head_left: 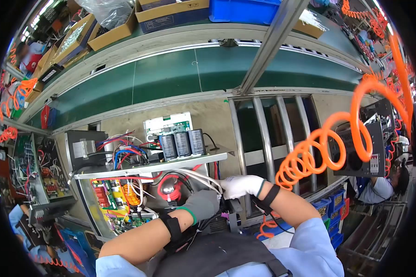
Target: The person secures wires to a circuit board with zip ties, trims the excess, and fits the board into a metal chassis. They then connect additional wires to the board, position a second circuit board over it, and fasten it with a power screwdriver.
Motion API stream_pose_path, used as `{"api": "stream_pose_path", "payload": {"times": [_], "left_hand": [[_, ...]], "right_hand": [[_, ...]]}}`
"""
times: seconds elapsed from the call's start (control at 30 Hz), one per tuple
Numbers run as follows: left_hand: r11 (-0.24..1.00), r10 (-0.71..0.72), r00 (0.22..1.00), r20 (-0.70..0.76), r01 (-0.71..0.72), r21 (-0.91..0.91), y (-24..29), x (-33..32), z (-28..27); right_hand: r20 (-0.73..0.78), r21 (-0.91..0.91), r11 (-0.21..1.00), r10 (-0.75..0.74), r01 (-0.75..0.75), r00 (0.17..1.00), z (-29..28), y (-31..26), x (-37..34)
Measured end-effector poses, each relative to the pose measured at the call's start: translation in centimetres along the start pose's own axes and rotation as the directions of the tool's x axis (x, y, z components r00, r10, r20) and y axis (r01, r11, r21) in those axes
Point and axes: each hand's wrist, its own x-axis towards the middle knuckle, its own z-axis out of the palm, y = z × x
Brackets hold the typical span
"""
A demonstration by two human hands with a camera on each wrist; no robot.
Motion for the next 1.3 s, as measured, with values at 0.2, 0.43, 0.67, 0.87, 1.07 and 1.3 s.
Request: {"api": "stream_pose_path", "payload": {"times": [0.2,0.43,0.67,0.87,1.07,1.3], "left_hand": [[0.992,-0.103,0.992,0.068,0.107,-0.066,0.7,-0.4,-0.5],[0.956,-0.049,0.985,-0.164,-0.001,-0.293,0.6,-2.2,0.5],[0.746,-0.18,0.938,-0.296,-0.066,-0.663,-1.0,0.4,3.5],[0.617,-0.098,0.964,-0.247,-0.136,-0.775,-0.8,-1.2,2.8],[0.747,-0.01,0.866,-0.499,-0.325,-0.579,-0.5,-1.2,3.0],[0.96,0.017,0.933,-0.36,-0.116,-0.255,-1.3,-1.2,0.8]], "right_hand": [[-0.184,0.25,0.927,-0.24,0.281,0.953,2.6,4.6,3.0],[-0.099,0.569,0.799,-0.172,0.197,0.98,1.8,4.9,1.9],[-0.015,0.039,0.958,-0.282,0.282,0.959,1.6,4.8,3.7],[-0.053,0.135,0.919,-0.366,0.37,0.929,2.8,6.5,4.7],[0.045,0.6,0.788,-0.209,0.14,0.977,1.6,5.1,0.5],[-0.492,0.377,0.838,-0.18,0.395,0.852,2.7,6.3,0.6]]}}
